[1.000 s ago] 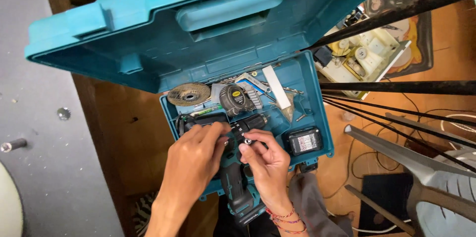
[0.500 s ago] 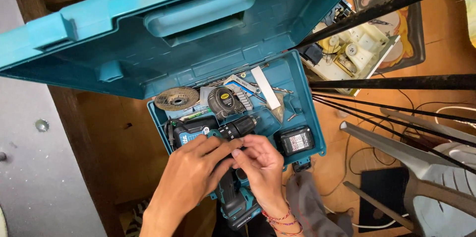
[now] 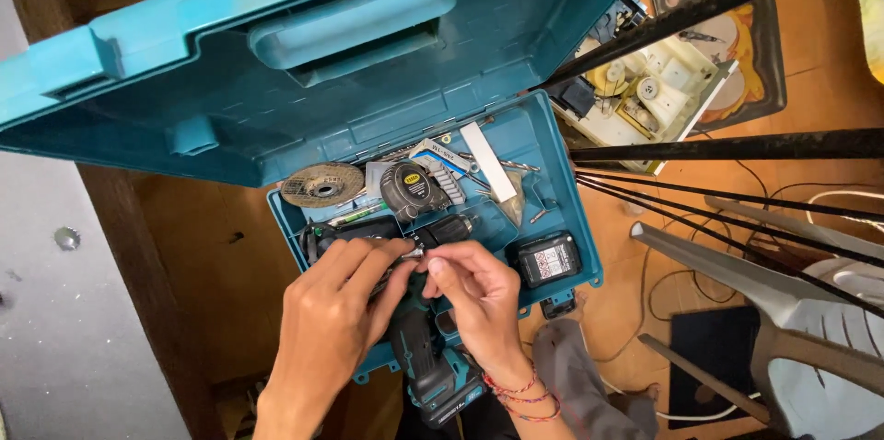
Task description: Preparing a power drill by selecting and installing a drill bit from a tool case.
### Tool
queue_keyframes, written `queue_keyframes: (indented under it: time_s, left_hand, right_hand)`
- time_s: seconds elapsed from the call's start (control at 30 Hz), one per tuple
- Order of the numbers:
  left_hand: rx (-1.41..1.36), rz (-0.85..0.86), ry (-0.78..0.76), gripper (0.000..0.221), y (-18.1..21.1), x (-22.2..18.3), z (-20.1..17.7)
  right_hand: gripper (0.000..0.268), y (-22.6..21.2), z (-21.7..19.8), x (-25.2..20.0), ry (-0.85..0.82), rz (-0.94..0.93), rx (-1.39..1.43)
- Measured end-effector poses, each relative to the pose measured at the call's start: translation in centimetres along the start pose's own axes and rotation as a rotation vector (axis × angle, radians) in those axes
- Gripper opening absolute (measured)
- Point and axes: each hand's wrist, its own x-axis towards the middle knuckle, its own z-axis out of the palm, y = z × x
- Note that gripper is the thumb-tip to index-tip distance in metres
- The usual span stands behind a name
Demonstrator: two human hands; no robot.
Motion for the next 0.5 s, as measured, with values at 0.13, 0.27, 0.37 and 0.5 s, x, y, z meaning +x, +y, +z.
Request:
queue_keyframes:
  time_s: [0.13, 0.27, 0.37, 0.5]
  left_hand:
    - [-0.022, 0.001, 0.046, 0.009, 0.2, 0.0, -0.2]
    - [0.007, 0.000, 0.067, 0.013, -0.1, -0.3, 0.0]
    - [0.024, -0.038, 0.068, 0.014, -0.5, -1.0, 0.2]
    - [0.070, -0.120, 0.016, 0.016, -1.2, -1.7, 0.6]
  right_hand:
    - [0.025, 0.2, 0.2, -0.3, -0.010, 0.006, -0.007]
    - [0.031, 0.2, 0.9, -0.6, -0.027, -0.008, -0.034]
    - [0.034, 0.9, 1.5, -1.3, -0.034, -0.014, -0.032]
    - [0.038, 1.1, 2.2, -1.8, -0.063, -0.025, -0.058]
